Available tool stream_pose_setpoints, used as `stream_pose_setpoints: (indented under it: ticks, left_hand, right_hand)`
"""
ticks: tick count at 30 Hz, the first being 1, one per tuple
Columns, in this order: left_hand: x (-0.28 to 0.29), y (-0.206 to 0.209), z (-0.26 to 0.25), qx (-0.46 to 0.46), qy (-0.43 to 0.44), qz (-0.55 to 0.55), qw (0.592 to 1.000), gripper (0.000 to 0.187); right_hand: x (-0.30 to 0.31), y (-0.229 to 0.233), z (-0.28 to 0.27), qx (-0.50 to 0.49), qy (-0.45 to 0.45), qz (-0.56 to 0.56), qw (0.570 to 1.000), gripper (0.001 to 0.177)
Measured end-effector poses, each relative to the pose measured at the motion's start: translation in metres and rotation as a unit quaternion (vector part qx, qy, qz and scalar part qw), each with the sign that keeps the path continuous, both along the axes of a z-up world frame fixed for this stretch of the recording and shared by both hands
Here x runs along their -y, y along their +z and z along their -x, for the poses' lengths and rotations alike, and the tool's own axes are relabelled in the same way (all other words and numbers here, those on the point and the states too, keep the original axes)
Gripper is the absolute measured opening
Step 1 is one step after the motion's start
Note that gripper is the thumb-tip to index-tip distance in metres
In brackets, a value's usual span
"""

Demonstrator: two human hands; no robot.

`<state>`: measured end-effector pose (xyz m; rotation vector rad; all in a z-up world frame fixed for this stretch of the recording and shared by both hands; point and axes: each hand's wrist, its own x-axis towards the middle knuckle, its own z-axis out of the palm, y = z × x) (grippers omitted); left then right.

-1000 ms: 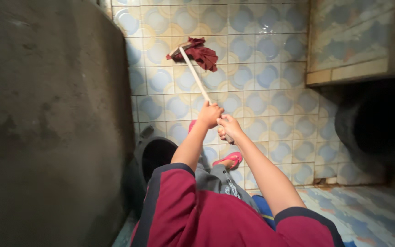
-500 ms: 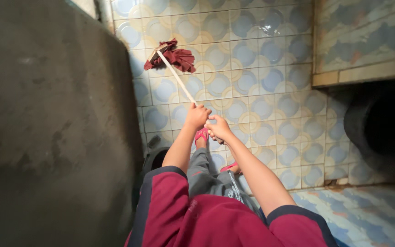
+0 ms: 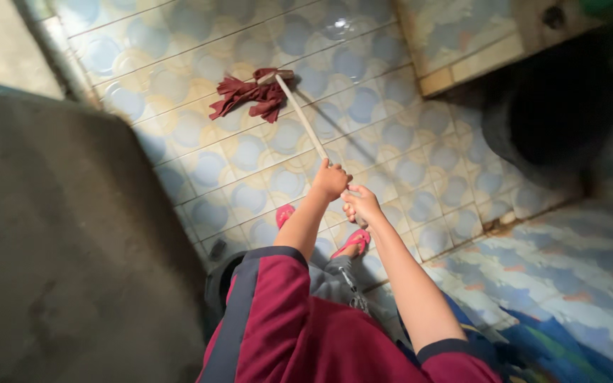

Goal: The person mops a tiled floor using a mop, moving the mop head back and forth across the wet floor surface near a black bucket.

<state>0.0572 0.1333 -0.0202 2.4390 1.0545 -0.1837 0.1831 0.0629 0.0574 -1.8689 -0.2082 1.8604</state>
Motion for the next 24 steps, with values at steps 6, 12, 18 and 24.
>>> stream_pose_setpoints:
  ticks: [6,12,18,24]
  left_hand:
    - [0.008,0.001,-0.074,-0.017,-0.099,0.025,0.995,0.018]
    - [0.016,-0.001,-0.09,0.001,-0.134,0.014,0.991,0.021]
    - [0.016,-0.006,-0.071,0.025,-0.097,0.011,0.995,0.021]
    - [0.002,-0.021,0.004,0.042,-0.016,0.006,0.999,0.027]
  right_hand:
    - [0.034,0.002,-0.046,0.028,-0.083,-0.019,0.996,0.044]
    - [0.042,0.015,-0.034,0.067,-0.136,-0.005,0.988,0.037]
    - [0.032,0.013,-0.023,0.082,-0.099,-0.016,0.992,0.035]
    - [0.003,0.005,0.028,0.044,-0.001,-0.027,0.999,0.036]
